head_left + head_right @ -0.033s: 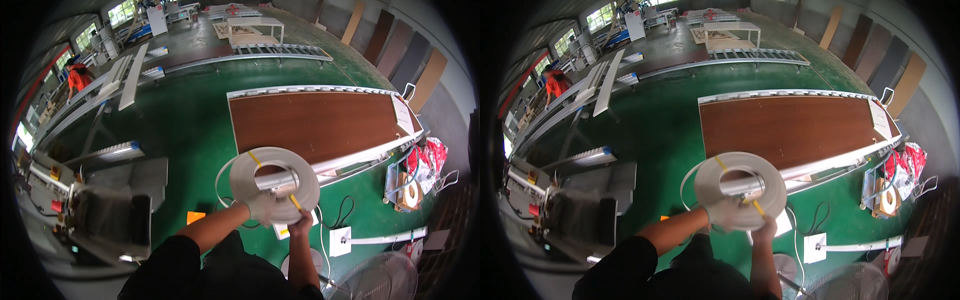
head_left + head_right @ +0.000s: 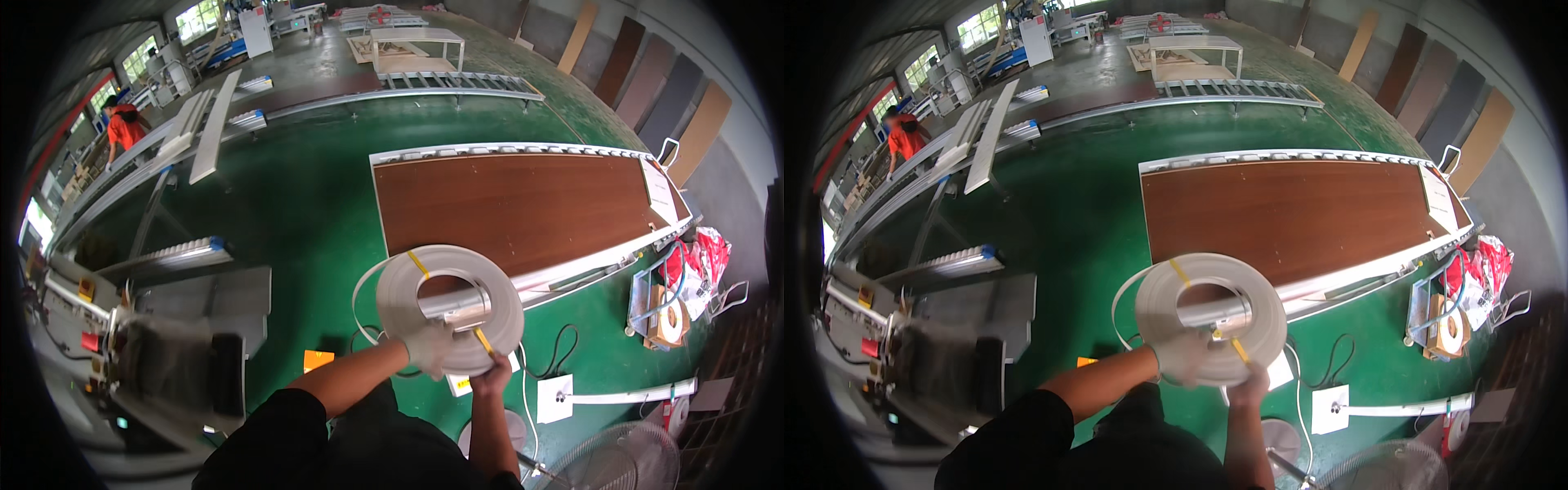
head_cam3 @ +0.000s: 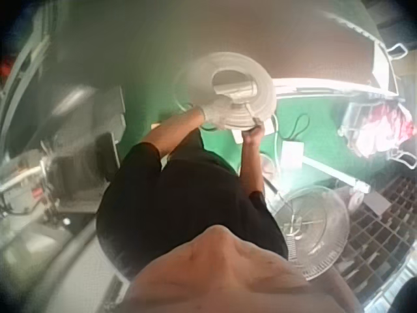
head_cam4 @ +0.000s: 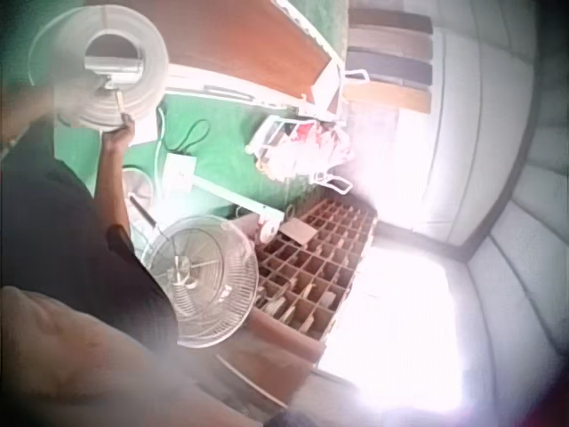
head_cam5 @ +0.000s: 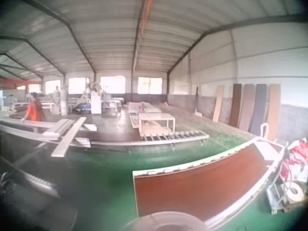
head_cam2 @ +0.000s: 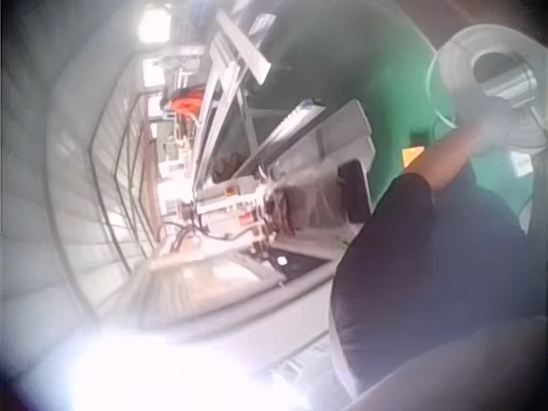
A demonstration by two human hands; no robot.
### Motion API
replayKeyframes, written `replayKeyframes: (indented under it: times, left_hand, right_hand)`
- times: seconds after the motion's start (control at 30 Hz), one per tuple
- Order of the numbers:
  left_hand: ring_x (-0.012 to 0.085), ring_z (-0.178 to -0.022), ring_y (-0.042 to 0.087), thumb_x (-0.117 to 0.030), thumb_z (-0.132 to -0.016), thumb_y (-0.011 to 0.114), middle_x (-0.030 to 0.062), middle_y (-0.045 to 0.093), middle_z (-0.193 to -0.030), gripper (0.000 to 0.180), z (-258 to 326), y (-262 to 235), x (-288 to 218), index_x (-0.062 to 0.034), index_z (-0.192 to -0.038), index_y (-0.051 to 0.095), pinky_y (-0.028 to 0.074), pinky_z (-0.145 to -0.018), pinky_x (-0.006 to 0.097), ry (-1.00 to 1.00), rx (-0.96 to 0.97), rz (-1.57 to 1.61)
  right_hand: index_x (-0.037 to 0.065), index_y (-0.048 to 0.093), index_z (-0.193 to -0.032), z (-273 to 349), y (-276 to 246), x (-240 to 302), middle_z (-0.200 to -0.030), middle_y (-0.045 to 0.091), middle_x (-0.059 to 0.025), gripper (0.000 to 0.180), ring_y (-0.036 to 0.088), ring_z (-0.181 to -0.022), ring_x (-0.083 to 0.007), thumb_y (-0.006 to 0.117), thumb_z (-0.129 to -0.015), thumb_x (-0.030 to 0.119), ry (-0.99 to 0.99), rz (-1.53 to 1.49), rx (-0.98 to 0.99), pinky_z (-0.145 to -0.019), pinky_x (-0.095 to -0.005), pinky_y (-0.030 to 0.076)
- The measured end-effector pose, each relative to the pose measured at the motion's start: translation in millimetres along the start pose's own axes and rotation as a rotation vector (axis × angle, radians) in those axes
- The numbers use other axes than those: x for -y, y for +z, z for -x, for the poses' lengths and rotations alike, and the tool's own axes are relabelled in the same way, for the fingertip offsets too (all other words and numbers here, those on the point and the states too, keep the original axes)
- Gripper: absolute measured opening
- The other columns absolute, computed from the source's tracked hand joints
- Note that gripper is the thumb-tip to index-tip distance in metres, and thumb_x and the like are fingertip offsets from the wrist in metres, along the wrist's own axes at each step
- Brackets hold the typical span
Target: The person feeds a board into an industrial edge banding machine, retrieves it from the conveyor, gathers a roll of white edging material, cuts a piece using a utility knife, and interacts with the machine's control screen and buttons to process more items.
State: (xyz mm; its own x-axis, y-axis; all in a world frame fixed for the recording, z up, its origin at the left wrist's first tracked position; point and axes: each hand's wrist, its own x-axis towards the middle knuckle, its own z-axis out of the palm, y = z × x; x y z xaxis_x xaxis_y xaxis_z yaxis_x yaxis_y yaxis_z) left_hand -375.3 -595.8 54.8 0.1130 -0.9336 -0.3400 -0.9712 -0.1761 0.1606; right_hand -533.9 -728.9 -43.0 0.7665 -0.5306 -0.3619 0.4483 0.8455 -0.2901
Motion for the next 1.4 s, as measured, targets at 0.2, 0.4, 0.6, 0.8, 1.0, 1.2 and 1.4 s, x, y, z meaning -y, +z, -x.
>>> replayKeyframes:
  times: [0.2, 0.4, 0.6, 0.8, 1.0, 1.2, 1.4]
  left_hand:
    - [0.0389, -0.114, 0.059, -0.044, -0.069, 0.079, 0.0269, 0.057, -0.126, 0.104, -77.7, -73.2, 121.7, -0.0063, -0.156, 0.035, 0.046, -0.102, 0.046, 0.145, 0.049, -0.027]
    - [0.0444, -0.136, 0.044, -0.058, -0.076, 0.077, 0.0266, 0.046, -0.146, 0.100, -182.1, -73.6, 238.3, -0.0092, -0.155, 0.038, 0.036, -0.111, 0.056, 0.194, 0.040, -0.152]
    - [0.0472, -0.154, 0.011, -0.068, -0.086, 0.063, 0.0287, 0.015, -0.167, 0.099, -189.0, -0.2, 284.4, -0.0069, -0.158, 0.033, 0.009, -0.124, 0.061, 0.123, -0.059, -0.159]
    - [0.0494, -0.152, 0.016, -0.068, -0.085, 0.064, 0.0296, 0.022, -0.162, 0.099, -225.3, -2.9, 304.5, -0.0053, -0.156, 0.036, 0.011, -0.122, 0.064, 0.338, -0.133, -0.045]
    - [0.0352, -0.145, 0.029, -0.061, -0.076, 0.076, 0.0117, 0.046, -0.145, 0.092, -265.5, -39.6, 341.0, -0.0041, -0.143, 0.048, 0.012, -0.124, 0.058, 0.769, -0.022, -0.032]
    - [0.0424, -0.152, 0.025, -0.065, -0.090, 0.057, 0.0232, 0.032, -0.163, 0.097, -236.1, -74.0, 347.9, -0.0012, -0.158, 0.032, 0.022, -0.120, 0.061, 0.808, -0.075, -0.436]
    - [0.0428, -0.152, 0.027, -0.059, -0.096, 0.056, 0.0255, 0.034, -0.161, 0.087, -192.1, -89.6, 333.1, -0.0012, -0.157, 0.035, 0.023, -0.121, 0.059, 1.085, -0.072, -0.364]
  right_hand:
    - [-0.002, 0.051, -0.138, -96.9, 103.8, -2.8, -0.137, 0.060, -0.0200, 0.058, 0.056, -0.130, -0.0371, 0.048, -0.082, 0.014, -0.158, 0.074, -0.197, -0.118, -0.0544, 0.038]
    - [0.005, 0.060, -0.110, -216.4, 53.7, -2.8, -0.093, 0.064, -0.0063, 0.025, 0.064, -0.077, -0.0148, 0.058, -0.099, 0.028, -0.118, 0.793, -0.428, -0.063, -0.0318, 0.054]
    - [0.004, 0.068, -0.103, -183.0, 64.5, -77.7, -0.076, 0.061, -0.0015, 0.025, 0.059, -0.067, -0.0121, 0.060, -0.100, 0.027, -0.068, 0.903, -0.641, -0.057, -0.0284, 0.048]
    - [0.006, 0.066, -0.111, -170.5, 71.9, -112.7, -0.081, 0.058, -0.0013, 0.024, 0.058, -0.068, -0.0132, 0.059, -0.105, 0.028, -0.156, 0.407, -0.725, -0.065, -0.0322, 0.052]
    - [0.002, 0.066, -0.121, -158.4, 131.6, -168.1, -0.092, 0.069, -0.0061, 0.035, 0.066, -0.079, -0.0143, 0.071, -0.098, 0.028, -0.175, 0.637, -0.965, -0.069, -0.0303, 0.056]
    - [0.006, 0.066, -0.124, -138.1, 231.2, -213.9, -0.102, 0.071, -0.0165, 0.040, 0.068, -0.093, -0.0290, 0.064, -0.100, 0.039, -0.551, 0.908, -1.313, -0.083, -0.0404, 0.053]
    - [0.005, 0.069, -0.120, -38.1, 296.8, -345.0, -0.099, 0.071, -0.0135, 0.026, 0.068, -0.092, -0.0235, 0.071, -0.096, 0.016, -1.357, 0.679, -2.083, -0.082, -0.0343, 0.054]
